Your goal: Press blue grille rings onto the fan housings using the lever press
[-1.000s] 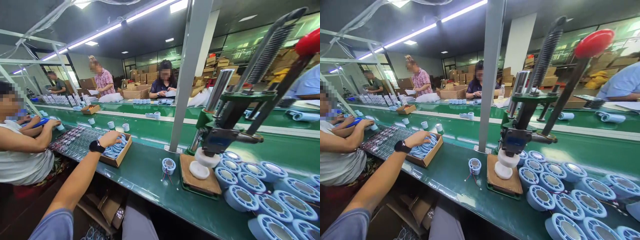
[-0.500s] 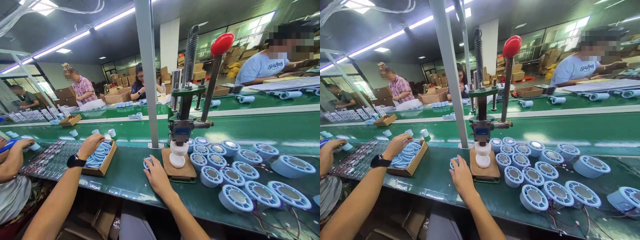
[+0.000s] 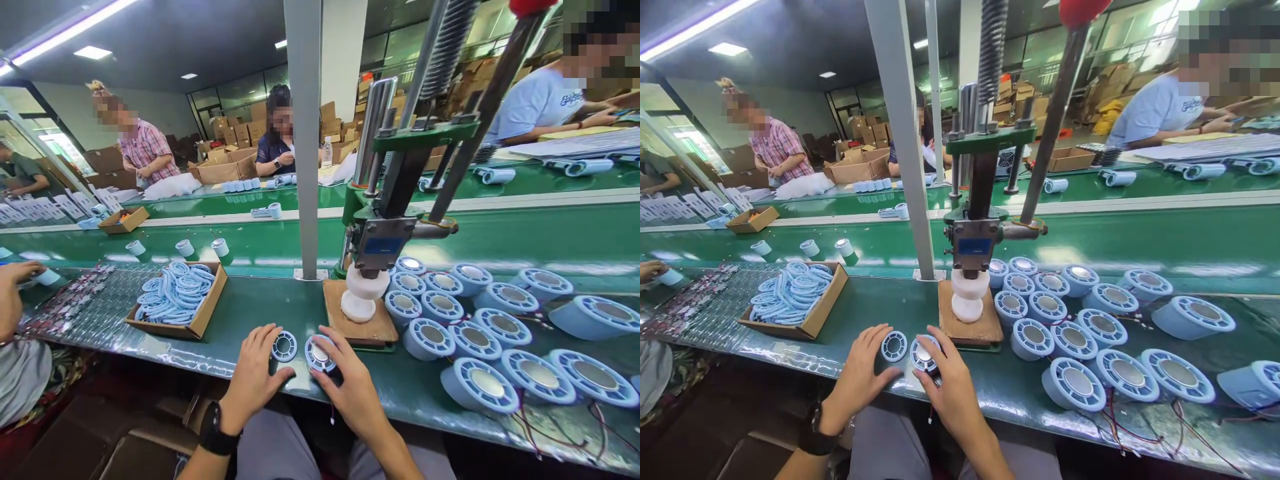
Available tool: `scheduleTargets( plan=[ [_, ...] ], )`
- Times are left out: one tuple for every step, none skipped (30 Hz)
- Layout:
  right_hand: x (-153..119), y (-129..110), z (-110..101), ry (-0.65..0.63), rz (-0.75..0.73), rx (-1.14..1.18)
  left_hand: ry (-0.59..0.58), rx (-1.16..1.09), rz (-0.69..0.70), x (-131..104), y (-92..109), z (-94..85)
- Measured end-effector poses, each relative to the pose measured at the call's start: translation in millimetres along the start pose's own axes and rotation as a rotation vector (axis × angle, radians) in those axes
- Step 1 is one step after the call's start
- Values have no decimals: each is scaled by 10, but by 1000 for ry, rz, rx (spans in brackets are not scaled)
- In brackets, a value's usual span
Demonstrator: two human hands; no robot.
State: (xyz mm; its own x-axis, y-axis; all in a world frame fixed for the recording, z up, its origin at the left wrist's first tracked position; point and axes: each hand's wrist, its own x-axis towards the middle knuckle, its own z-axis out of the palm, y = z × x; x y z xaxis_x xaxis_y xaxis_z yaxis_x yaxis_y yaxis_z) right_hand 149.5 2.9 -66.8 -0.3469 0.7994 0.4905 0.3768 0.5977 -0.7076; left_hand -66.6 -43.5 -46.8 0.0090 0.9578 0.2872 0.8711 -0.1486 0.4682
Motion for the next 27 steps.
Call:
scheduleTargets(
  plan=[
    [-3, 2, 5, 28, 22, 3, 25, -4, -52, 31, 39, 18],
    [-10, 3, 9, 50, 41, 4, 54, -26, -109, 65, 86, 31],
    [-18, 3, 12, 65, 53, 4, 80, -70, -162, 99, 143, 37],
    [-26, 3, 14, 68, 58, 4, 94, -135, -198, 132, 211, 34],
    [-35, 3, 17, 66, 59, 5, 89, -208, -207, 162, 289, 23],
    [-42, 4, 20, 64, 59, 6, 62, -273, -185, 189, 375, 6],
    [-48, 6, 25, 66, 59, 7, 17, -316, -138, 212, 464, -14],
    [-53, 10, 31, 72, 60, 10, -37, -333, -75, 231, 552, -30],
    [-57, 14, 38, 81, 60, 12, -86, -327, -16, 245, 633, -41],
    [-61, 17, 46, 92, 59, 15, -120, -311, 22, 255, 702, -44],
    [-63, 19, 53, 104, 56, 19, -135, -297, 33, 261, 754, -39],
    [-65, 19, 60, 112, 53, 23, -133, -292, 24, 262, 790, -25],
    [-66, 17, 66, 118, 49, 27, -121, -297, 0, 260, 808, -6],
    [-66, 14, 71, 123, 45, 31, -108, -312, -28, 255, 812, 16],
    [-66, 11, 76, 128, 42, 33, -94, -334, -54, 247, 806, 39],
    [-66, 8, 79, 132, 40, 35, -80, -358, -74, 237, 794, 61],
    [-68, 7, 83, 137, 40, 35, -67, -381, -86, 226, 779, 82],
    [-70, 7, 86, 139, 44, 36, -54, -401, -93, 213, 765, 101],
    [-73, 9, 89, 140, 48, 38, -44, -417, -94, 200, 752, 118],
    [-76, 11, 93, 142, 53, 41, -37, -432, -92, 186, 742, 134],
    [-80, 14, 95, 143, 58, 46, -32, -447, -91, 173, 734, 150],
    [-83, 15, 96, 143, 63, 53, -31, -464, -95, 161, 726, 164],
    [-84, 15, 96, 140, 67, 62, -32, -483, -104, 150, 719, 178],
    [-84, 13, 94, 136, 70, 70, -34, -502, -116, 142, 712, 190],
    [-82, 10, 91, 131, 70, 73, -36, -520, -130, 137, 704, 200],
    [-79, 6, 87, 124, 67, 72, -35, -533, -142, 135, 696, 208],
    [-75, 1, 82, 118, 61, 70, -34, -541, -150, 136, 688, 213]
  ],
)
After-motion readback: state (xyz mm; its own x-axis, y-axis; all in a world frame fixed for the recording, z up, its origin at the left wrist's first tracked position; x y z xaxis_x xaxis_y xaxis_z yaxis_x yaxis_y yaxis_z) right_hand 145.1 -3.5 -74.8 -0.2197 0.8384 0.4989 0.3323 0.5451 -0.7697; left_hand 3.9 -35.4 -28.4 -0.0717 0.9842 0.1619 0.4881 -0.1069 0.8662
